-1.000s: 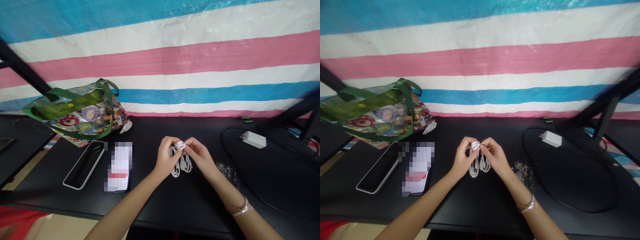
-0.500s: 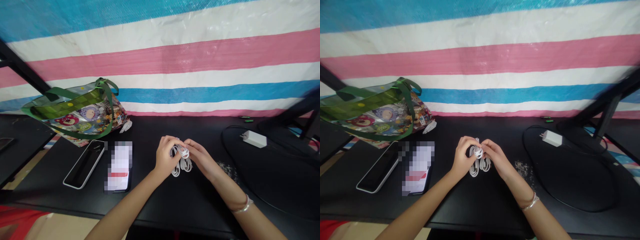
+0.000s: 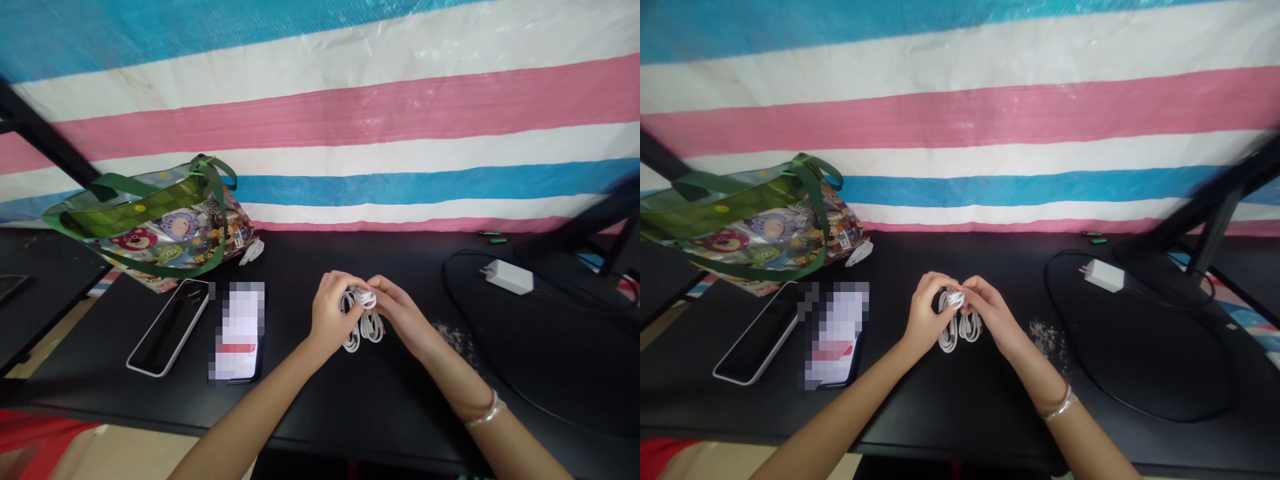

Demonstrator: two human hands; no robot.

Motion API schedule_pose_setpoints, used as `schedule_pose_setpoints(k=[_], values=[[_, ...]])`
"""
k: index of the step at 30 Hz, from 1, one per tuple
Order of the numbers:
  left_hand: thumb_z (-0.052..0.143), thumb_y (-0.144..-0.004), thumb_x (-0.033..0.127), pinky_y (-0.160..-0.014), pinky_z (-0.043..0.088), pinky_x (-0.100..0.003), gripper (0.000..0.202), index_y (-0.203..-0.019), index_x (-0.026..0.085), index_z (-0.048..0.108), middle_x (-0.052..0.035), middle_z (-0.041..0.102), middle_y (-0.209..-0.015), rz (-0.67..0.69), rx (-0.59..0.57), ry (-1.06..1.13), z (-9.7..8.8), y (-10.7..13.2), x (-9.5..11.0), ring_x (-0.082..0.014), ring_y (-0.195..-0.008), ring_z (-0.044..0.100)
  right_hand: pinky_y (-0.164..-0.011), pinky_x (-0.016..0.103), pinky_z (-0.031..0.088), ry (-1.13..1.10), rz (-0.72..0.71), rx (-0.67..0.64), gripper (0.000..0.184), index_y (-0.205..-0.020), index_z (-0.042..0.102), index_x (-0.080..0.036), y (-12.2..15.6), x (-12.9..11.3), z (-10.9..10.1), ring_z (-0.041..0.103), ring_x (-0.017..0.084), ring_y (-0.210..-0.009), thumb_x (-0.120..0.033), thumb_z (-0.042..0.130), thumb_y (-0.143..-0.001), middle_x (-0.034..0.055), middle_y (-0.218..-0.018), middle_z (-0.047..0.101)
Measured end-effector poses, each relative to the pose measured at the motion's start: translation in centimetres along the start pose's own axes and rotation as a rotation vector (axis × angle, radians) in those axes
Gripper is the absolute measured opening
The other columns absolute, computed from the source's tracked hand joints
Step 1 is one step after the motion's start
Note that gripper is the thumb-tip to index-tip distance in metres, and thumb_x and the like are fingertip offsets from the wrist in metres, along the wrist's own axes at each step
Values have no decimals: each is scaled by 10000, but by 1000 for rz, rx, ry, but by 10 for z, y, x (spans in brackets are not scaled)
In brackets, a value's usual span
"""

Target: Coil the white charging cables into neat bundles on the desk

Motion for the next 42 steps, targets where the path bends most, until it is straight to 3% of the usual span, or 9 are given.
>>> schedule_pose_setpoints(k=[12, 23, 32, 36, 42], values=[[535, -762, 88, -695, 482, -289, 130, -808, 208, 557, -17, 625, -810, -70, -11, 23, 3, 1, -5, -173, -782, 579, -579, 263, 432, 91, -66, 3, 338, -696, 559, -216, -1, 0, -1, 506, 123, -566, -516, 712, -666, -34, -594, 527], [524, -775, 112, -678, 478, -276, 117, -845, 204, 544, -19, 613, -809, -59, 21, -1, 2, 2, -6, -166, -764, 574, -598, 264, 437, 65, -95, 23, 480, -671, 550, -217, 1, -5, 1, 502, 124, -579, -672, 695, -621, -30, -601, 525], [539, -741, 41, -708, 477, -291, 198, -814, 219, 586, -10, 644, -826, 23, -26, -45, 3, 2, 1, -176, -788, 570, -578, 274, 434, 136, -162, 50, 433, -677, 524, -232, -2, -7, -5, 490, 137, -587, -630, 695, -653, -26, -614, 508], [563, -751, 52, -703, 475, -289, 192, -799, 231, 609, -5, 643, -834, 1, -103, -91, 6, 3, -1, -182, -807, 574, -573, 283, 444, 186, -222, 53, 365, -701, 500, -243, -4, -11, -9, 494, 141, -594, -530, 723, -664, -28, -643, 501], [549, -743, 27, -699, 466, -278, 224, -800, 235, 611, 4, 642, -860, 7, -194, -174, 10, 3, -4, -181, -831, 575, -549, 281, 430, 253, -279, 50, 355, -699, 493, -239, -7, -10, -11, 497, 139, -584, -499, 731, -657, -28, -640, 497]])
Point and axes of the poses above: each hand's wrist, its own y-axis away from the middle knuckle, its own z-axis out of the palm, x = y × z, the point moved 5 cm from there along -y, towards the middle knuckle
